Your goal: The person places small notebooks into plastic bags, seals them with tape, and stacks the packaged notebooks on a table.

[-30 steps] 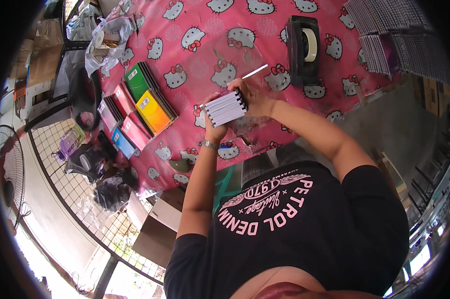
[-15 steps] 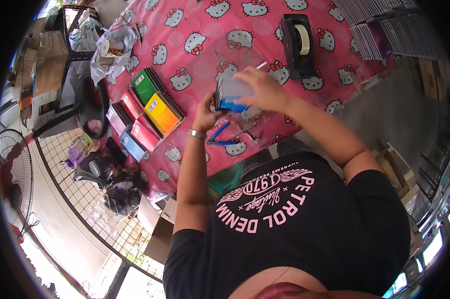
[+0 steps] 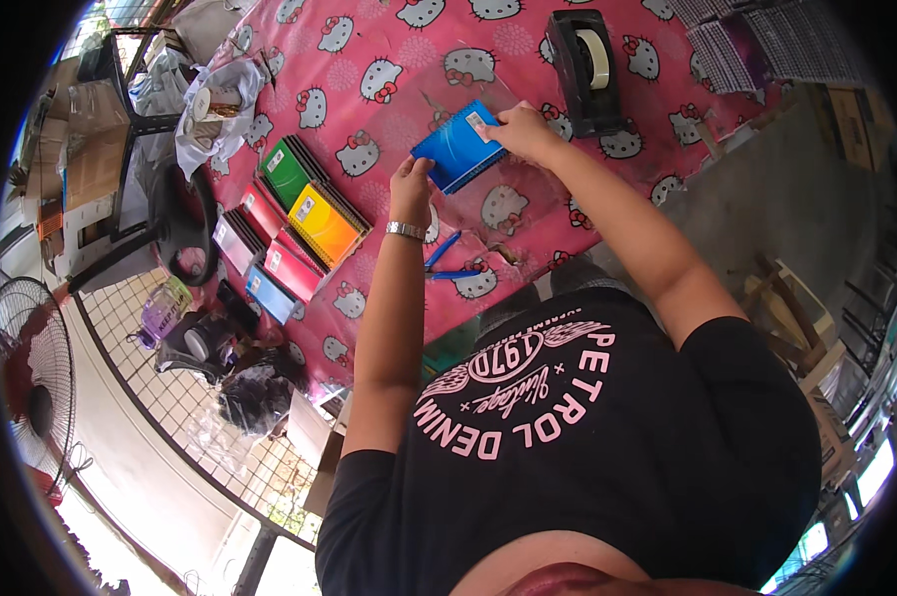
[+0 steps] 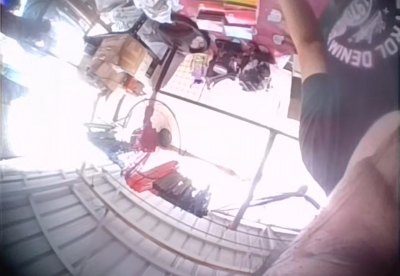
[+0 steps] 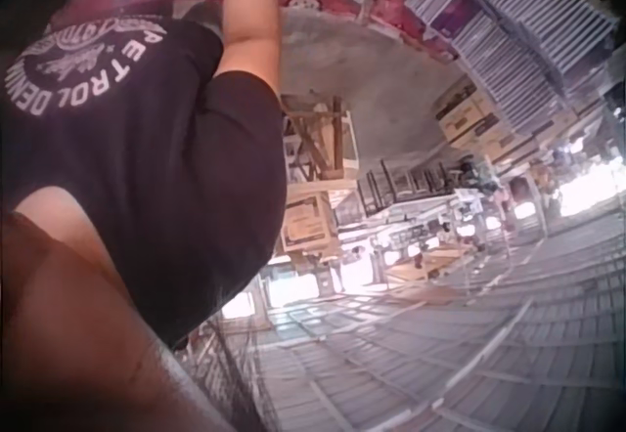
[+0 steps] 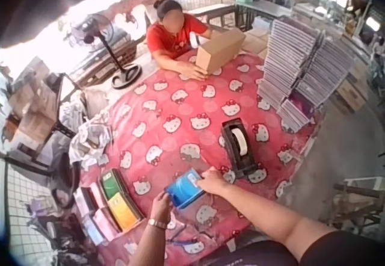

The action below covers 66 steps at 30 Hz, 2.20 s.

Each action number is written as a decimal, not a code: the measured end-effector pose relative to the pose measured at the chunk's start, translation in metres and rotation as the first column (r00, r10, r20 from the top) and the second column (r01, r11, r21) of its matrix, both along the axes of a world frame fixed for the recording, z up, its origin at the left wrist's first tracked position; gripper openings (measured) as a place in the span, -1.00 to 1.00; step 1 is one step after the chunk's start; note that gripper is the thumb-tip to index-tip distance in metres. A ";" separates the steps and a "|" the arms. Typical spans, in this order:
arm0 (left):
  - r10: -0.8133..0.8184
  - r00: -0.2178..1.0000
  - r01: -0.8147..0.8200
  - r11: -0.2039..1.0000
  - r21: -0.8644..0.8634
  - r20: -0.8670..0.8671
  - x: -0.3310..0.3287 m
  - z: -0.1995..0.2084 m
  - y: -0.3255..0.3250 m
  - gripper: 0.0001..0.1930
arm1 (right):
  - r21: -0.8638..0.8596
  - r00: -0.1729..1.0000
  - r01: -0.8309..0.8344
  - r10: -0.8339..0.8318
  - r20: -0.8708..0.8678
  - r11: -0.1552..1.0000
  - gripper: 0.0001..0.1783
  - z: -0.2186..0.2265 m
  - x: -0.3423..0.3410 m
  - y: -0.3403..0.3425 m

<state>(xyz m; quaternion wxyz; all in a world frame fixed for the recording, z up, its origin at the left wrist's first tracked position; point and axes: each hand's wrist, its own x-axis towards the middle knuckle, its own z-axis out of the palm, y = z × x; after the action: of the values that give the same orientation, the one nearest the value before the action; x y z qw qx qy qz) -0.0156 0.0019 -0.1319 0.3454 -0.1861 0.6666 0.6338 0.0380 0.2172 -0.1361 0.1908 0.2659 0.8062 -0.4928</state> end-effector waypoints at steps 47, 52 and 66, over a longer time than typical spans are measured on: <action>-0.784 0.291 -0.031 0.565 -0.824 -0.548 0.095 0.019 -0.054 -0.65 | 0.600 0.377 -0.399 0.720 -0.582 0.694 -0.75 0.056 0.061 -0.095; -0.444 0.543 0.163 0.889 -0.428 -0.713 0.054 0.014 -0.068 -0.91 | 0.693 0.767 -0.249 0.574 -0.285 0.677 -0.65 0.058 0.040 -0.002; -0.919 0.131 0.054 0.381 -0.923 -0.372 0.107 0.004 0.031 -0.33 | 0.186 0.852 -0.392 0.432 -0.297 0.901 -0.73 0.025 -0.045 0.063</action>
<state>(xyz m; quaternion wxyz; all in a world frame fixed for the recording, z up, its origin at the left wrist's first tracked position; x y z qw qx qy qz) 0.0911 0.0331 -0.1278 0.0293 0.3379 0.9353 0.1011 -0.0065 0.2805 -0.1112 0.1380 0.0112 0.8926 -0.4291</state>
